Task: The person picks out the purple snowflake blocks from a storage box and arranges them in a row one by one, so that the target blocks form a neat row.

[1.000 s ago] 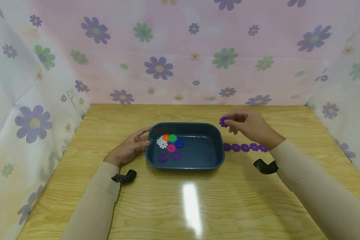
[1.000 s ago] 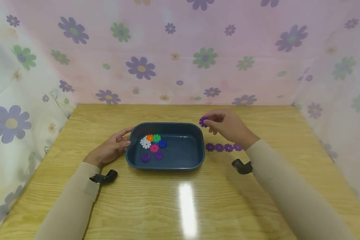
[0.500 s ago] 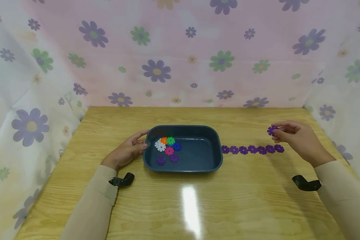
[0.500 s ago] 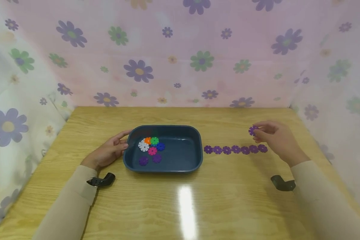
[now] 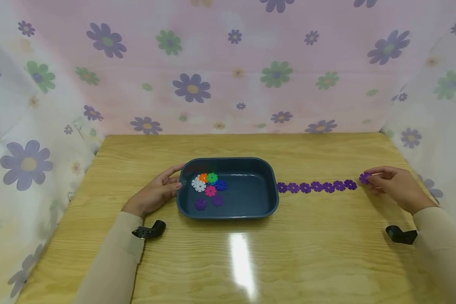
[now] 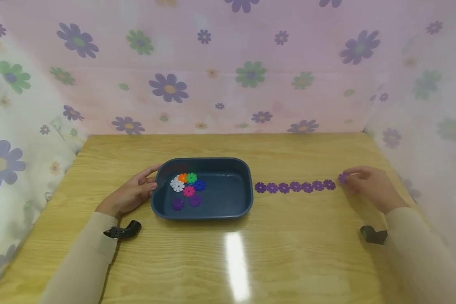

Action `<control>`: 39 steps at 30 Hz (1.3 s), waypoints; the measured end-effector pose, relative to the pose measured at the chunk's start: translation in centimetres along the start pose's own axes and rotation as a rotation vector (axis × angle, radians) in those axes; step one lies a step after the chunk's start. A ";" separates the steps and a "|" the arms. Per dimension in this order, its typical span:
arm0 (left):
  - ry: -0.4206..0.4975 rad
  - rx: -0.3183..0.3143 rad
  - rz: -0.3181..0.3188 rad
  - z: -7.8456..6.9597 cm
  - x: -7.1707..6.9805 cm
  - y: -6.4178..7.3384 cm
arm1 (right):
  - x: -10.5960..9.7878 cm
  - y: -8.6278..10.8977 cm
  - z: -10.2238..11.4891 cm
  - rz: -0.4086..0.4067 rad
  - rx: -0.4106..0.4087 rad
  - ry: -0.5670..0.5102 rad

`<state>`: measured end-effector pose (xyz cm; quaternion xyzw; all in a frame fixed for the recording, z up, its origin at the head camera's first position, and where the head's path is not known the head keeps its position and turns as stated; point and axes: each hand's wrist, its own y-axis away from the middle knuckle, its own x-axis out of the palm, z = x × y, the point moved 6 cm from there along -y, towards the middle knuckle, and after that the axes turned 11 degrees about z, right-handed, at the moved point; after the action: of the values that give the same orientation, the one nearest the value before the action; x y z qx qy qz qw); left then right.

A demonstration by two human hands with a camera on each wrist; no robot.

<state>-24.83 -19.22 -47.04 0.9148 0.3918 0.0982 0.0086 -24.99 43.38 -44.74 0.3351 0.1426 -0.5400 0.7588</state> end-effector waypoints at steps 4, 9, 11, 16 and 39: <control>-0.001 0.013 0.010 -0.1 -0.2 0.1 | 0.2 -0.3 -0.4 0.004 0.005 0.030; 0.008 0.013 0.005 -0.2 -0.2 0.1 | 0.4 -0.8 -0.8 -0.003 0.018 0.073; 0.010 0.011 0.001 -0.3 -0.2 0.2 | 0.4 -1.1 -0.9 0.004 0.026 0.086; 0.025 0.013 -0.004 -0.1 -0.2 0.3 | 0.5 -1.5 -1.2 0.026 0.050 0.114; 0.018 0.008 -0.010 -0.3 -0.3 0.0 | 0.9 -1.0 1.5 -0.056 0.012 0.242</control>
<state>-25.10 -19.46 -46.81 0.9119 0.3968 0.1049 0.0017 -25.81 41.51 -44.58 0.3981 0.2392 -0.5173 0.7189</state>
